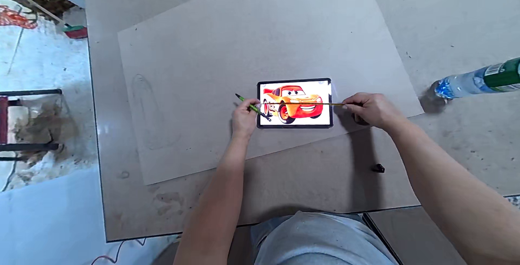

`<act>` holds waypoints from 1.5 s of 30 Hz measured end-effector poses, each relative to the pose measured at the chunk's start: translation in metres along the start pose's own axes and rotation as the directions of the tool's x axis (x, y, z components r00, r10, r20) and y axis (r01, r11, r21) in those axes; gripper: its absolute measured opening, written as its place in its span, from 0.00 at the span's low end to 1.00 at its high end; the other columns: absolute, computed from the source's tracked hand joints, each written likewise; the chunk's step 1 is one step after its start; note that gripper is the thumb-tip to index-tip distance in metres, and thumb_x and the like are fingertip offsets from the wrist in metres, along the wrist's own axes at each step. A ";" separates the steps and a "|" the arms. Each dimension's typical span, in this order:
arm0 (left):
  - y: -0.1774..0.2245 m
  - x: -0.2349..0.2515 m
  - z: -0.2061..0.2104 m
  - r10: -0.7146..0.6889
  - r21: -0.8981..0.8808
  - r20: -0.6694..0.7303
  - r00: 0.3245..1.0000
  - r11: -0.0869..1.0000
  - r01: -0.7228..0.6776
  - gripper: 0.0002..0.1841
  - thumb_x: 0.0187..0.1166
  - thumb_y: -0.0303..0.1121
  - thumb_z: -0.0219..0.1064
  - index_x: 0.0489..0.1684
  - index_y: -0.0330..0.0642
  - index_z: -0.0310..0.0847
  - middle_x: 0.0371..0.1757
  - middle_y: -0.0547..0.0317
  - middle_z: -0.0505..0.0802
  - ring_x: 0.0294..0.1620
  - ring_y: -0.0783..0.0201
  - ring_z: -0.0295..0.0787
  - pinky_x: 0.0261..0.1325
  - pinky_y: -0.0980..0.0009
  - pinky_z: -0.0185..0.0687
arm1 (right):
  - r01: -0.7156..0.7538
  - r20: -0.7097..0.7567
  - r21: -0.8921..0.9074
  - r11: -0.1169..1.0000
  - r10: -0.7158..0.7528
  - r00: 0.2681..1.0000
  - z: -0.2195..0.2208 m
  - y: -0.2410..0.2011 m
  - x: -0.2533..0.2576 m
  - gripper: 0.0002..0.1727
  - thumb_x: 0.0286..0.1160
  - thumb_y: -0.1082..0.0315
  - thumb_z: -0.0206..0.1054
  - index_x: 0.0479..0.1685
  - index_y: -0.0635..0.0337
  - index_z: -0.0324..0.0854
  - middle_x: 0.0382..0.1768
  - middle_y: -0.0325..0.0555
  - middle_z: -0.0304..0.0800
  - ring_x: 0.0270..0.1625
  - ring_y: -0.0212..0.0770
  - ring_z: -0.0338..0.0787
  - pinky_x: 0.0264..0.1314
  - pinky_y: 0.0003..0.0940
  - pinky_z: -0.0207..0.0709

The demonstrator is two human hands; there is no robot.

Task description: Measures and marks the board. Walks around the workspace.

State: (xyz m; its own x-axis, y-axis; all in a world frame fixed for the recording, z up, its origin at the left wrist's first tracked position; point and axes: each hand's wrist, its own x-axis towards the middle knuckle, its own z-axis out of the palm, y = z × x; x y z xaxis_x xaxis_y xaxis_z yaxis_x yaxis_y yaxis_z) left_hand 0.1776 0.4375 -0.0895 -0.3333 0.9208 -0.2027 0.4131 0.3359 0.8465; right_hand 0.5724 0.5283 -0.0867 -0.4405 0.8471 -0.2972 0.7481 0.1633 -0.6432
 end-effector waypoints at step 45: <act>-0.026 -0.011 0.025 0.018 -0.247 -0.087 0.996 0.968 -0.039 0.15 0.85 0.23 0.62 0.66 0.40 0.85 0.67 0.58 0.93 0.61 0.65 0.92 0.65 0.67 0.89 | 0.210 -0.085 -0.152 0.966 -0.225 0.971 0.021 0.010 0.018 0.12 0.86 0.61 0.64 0.54 0.46 0.95 0.49 0.44 0.97 0.55 0.49 0.93 0.60 0.54 0.83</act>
State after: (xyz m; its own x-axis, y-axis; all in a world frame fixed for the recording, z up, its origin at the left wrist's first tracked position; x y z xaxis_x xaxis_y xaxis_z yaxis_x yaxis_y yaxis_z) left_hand 0.1916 0.4233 -0.1218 -0.3983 0.9060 -0.1435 0.2034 0.2397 0.9493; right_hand 0.5616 0.5348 -0.1135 -0.5536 0.8285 -0.0843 0.7053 0.4126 -0.5765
